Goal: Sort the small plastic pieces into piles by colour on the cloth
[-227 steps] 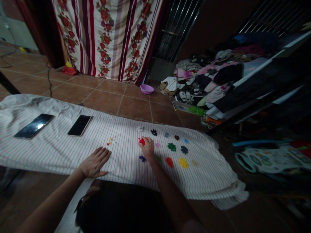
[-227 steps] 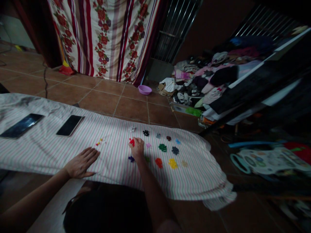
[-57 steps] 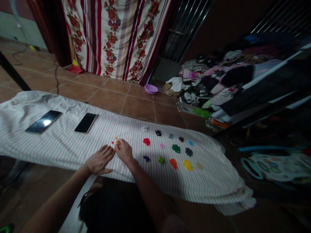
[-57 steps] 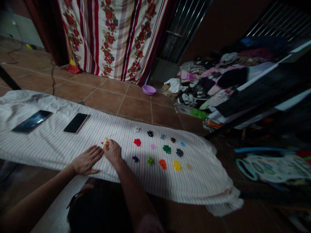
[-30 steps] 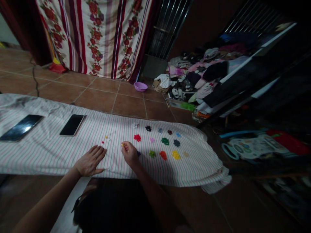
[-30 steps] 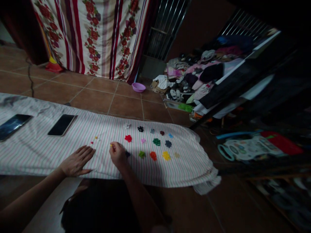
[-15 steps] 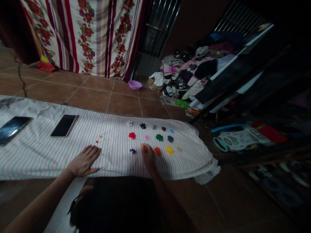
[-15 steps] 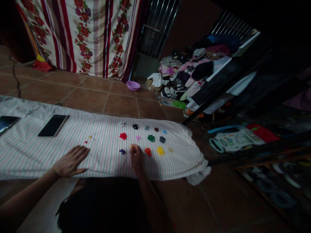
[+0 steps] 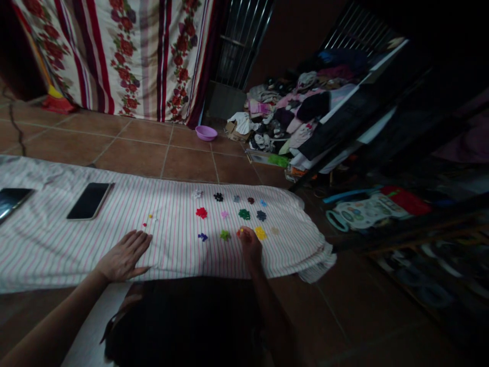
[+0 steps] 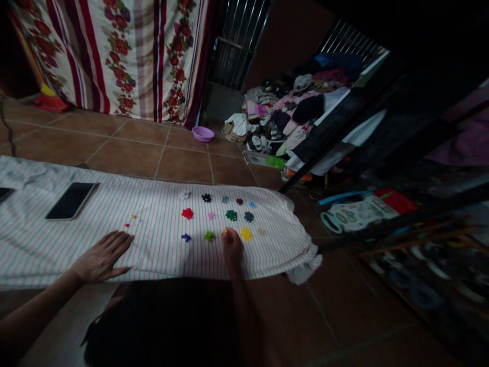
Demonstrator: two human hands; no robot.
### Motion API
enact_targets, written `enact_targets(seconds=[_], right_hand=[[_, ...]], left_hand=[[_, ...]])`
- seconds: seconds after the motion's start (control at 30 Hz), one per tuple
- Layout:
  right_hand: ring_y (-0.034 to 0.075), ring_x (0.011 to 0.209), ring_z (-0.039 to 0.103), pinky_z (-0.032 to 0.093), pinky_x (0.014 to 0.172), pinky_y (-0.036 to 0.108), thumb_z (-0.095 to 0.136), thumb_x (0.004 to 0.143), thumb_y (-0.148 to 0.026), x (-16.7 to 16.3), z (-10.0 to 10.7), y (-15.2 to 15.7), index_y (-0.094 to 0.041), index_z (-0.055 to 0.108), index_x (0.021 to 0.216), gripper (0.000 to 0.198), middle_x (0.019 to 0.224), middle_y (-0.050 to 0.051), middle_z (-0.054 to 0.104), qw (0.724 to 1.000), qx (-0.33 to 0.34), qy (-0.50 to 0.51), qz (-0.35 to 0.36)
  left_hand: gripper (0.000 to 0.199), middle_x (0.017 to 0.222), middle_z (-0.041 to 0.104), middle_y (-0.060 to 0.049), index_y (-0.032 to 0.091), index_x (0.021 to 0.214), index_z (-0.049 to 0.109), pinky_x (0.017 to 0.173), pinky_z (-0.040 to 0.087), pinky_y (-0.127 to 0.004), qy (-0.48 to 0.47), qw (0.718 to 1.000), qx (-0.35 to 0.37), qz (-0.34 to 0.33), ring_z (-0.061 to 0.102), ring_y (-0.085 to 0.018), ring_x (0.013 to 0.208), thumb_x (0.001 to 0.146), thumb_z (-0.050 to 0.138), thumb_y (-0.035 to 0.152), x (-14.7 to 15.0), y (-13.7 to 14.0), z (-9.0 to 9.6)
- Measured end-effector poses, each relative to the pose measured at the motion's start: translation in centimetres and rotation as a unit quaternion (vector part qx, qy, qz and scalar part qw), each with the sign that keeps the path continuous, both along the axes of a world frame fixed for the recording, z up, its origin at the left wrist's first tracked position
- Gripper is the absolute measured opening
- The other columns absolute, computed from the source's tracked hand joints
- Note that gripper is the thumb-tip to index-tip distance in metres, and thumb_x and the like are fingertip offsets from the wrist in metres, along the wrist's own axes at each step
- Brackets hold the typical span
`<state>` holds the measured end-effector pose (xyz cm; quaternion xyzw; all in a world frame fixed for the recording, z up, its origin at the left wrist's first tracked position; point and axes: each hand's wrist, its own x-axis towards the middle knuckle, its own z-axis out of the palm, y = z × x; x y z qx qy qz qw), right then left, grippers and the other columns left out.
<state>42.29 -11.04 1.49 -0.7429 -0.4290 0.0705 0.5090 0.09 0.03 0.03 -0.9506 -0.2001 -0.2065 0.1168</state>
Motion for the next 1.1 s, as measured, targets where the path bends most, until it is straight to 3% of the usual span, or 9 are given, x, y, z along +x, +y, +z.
enact_targets(seconds=[0.27,0.57,0.8,1.1], right_hand=[[0.023,0.086,0.064,0.051,0.080,0.036,0.043,0.082,-0.054,4.7,-0.4,-1.6,-0.017,0.065,0.097,0.045,0.095,0.011,0.070,0.996,-0.019,-0.024,-0.085],[0.026,0.086,0.061,0.049,0.080,0.040,0.044,0.077,-0.054,10.1,-1.3,-1.2,-0.016,0.066,0.086,0.045,0.093,0.016,0.069,0.988,-0.018,-0.074,-0.133],[0.027,0.089,0.061,0.047,0.088,0.042,0.041,0.074,-0.048,11.3,-2.2,-0.4,-0.016,0.067,0.081,0.043,0.092,0.016,0.070,0.987,-0.050,-0.103,-0.114],[0.026,0.093,0.060,0.046,0.091,0.040,0.036,0.077,-0.040,11.3,-2.3,-0.1,-0.011,0.073,0.092,0.049,0.098,0.017,0.069,0.983,-0.096,-0.107,-0.115]], left_hand=[[0.066,0.118,0.062,-0.022,0.007,0.132,0.055,0.099,0.043,-0.051,-0.008,1.000,0.018,-0.005,0.057,-0.035,0.112,0.091,0.048,0.059,0.1,-0.1,0.1],[0.068,0.118,0.063,-0.023,0.004,0.129,0.056,0.094,0.046,-0.051,0.011,0.999,0.046,-0.005,0.058,-0.036,0.110,0.091,0.045,0.060,0.1,0.0,0.2],[0.068,0.117,0.062,-0.024,0.002,0.125,0.058,0.096,0.044,-0.050,0.017,0.997,0.071,-0.006,0.057,-0.036,0.109,0.091,0.046,0.059,0.2,-0.1,0.7],[0.067,0.117,0.062,-0.023,0.002,0.127,0.056,0.099,0.041,-0.049,0.016,0.998,0.059,-0.006,0.056,-0.036,0.110,0.091,0.047,0.057,0.2,-0.2,0.7]])
